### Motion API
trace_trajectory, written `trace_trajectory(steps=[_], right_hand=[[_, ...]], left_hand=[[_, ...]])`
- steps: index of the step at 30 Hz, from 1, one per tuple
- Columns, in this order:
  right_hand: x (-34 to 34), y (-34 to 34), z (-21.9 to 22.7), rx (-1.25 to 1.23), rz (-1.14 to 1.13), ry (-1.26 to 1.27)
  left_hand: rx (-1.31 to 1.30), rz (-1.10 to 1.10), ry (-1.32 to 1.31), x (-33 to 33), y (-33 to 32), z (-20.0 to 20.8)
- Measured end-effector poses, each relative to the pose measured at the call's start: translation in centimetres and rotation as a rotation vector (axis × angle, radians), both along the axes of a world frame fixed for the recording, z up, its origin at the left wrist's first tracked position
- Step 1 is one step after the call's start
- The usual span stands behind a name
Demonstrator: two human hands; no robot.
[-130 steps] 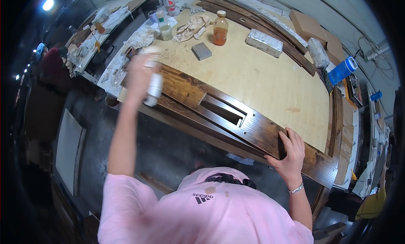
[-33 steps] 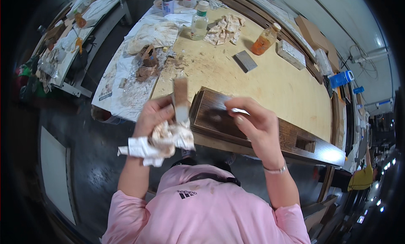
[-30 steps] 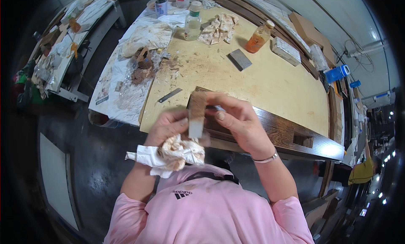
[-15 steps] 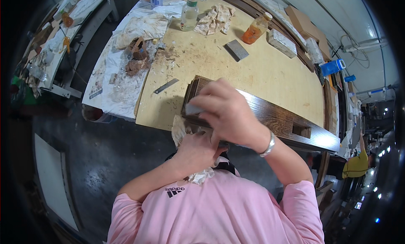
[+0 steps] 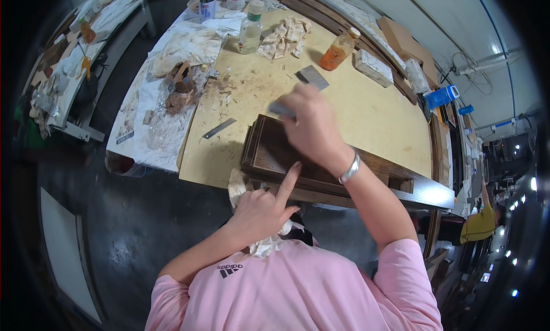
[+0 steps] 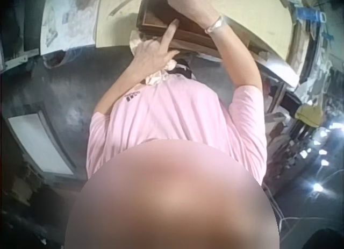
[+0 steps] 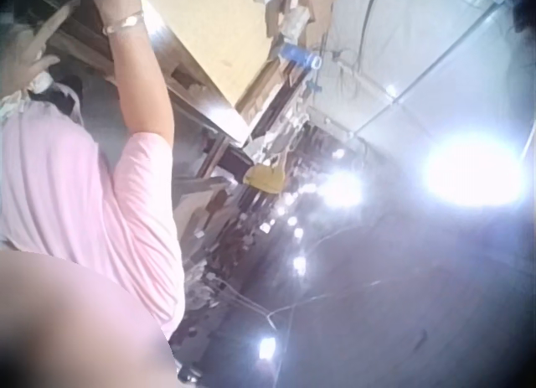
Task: The person wipes a dark wood furniture component using a white cloth and a small sanding block, working across the surface and edges.
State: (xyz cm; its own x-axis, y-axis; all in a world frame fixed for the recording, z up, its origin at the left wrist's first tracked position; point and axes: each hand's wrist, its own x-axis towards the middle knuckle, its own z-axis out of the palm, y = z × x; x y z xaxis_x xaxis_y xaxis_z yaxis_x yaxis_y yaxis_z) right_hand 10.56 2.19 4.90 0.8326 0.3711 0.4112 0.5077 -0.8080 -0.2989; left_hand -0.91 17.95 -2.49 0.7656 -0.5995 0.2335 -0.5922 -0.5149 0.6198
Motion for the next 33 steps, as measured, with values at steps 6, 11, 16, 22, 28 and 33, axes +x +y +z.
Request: trace_trajectory(steps=[6, 11, 16, 22, 28, 33], right_hand=[[-2.1, 3.4, 0.3, 0.141, -0.094, 0.124], [-2.6, -1.6, -0.9, 0.089, -0.383, 0.13], [-2.9, 0.9, -0.9, 0.22, -0.37, 0.169], [-6.6, -6.1, -1.1, 0.156, -0.564, 0.165], [-13.6, -24.8, -1.1, -0.199, -1.198, 0.085], [-11.9, -19.0, -0.9, 0.08, -0.964, -0.024]], left_hand=[[0.047, -0.027, 0.091, 0.0, -0.2, -0.4], [0.015, -0.005, 0.068, 0.2, 0.3, 0.0], [-0.024, 0.002, 0.044, 0.2, -0.4, -1.3], [-0.132, -0.018, 0.044, 0.6, 0.3, -0.2], [-0.106, -0.043, 0.13, 0.5, -0.3, 1.1], [0.001, 0.017, 0.229, 0.3, -0.2, 3.0]])
